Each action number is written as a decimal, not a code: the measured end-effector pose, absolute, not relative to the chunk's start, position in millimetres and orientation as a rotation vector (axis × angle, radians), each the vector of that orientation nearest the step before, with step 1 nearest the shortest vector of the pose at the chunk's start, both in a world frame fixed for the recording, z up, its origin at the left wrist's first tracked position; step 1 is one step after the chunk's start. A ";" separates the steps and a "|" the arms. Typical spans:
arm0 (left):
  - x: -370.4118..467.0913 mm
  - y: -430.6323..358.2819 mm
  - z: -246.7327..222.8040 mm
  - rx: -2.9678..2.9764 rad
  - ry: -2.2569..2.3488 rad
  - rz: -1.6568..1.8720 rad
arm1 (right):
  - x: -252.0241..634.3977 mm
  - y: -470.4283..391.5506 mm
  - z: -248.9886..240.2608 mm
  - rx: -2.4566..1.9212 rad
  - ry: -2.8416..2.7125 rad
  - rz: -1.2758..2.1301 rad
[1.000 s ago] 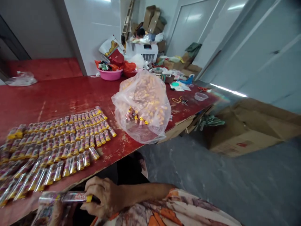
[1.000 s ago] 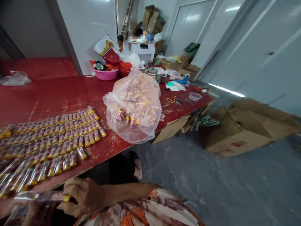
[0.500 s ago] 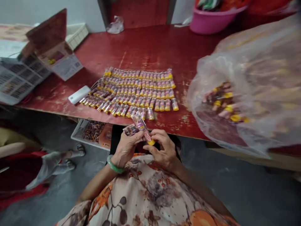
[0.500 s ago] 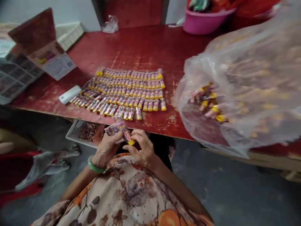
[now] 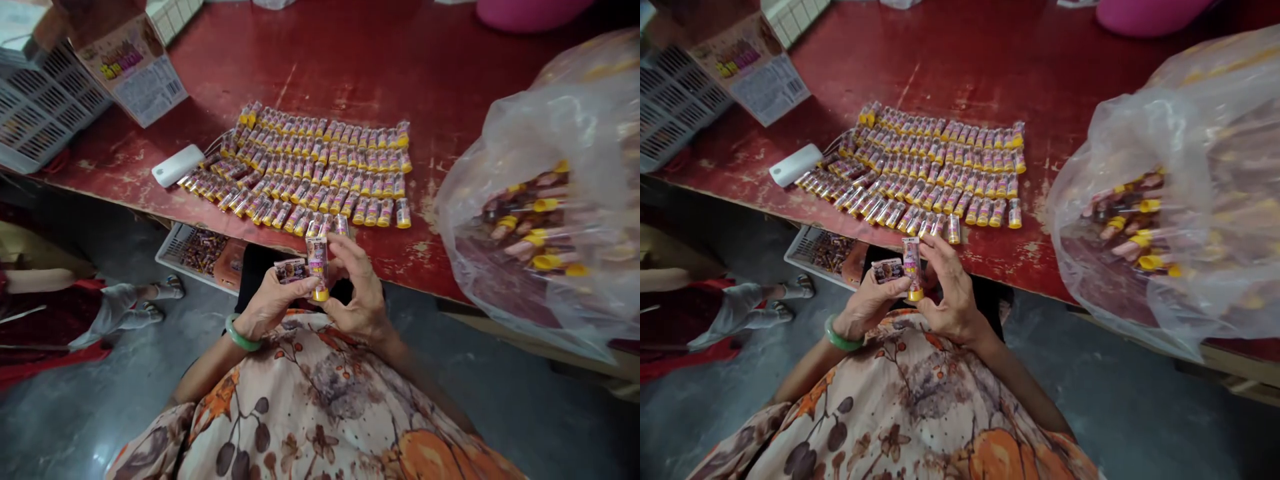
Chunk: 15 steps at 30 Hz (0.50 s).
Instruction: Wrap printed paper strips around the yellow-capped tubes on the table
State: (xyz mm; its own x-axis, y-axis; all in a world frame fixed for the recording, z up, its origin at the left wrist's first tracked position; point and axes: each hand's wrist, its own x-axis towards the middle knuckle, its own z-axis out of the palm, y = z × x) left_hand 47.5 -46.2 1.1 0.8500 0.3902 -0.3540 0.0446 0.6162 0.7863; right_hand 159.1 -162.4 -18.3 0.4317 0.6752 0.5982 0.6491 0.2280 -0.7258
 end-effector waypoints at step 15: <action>46.4 -55.4 8.6 0.745 0.629 0.196 | 149.8 -168.6 -9.3 -1.666 -1.393 -0.253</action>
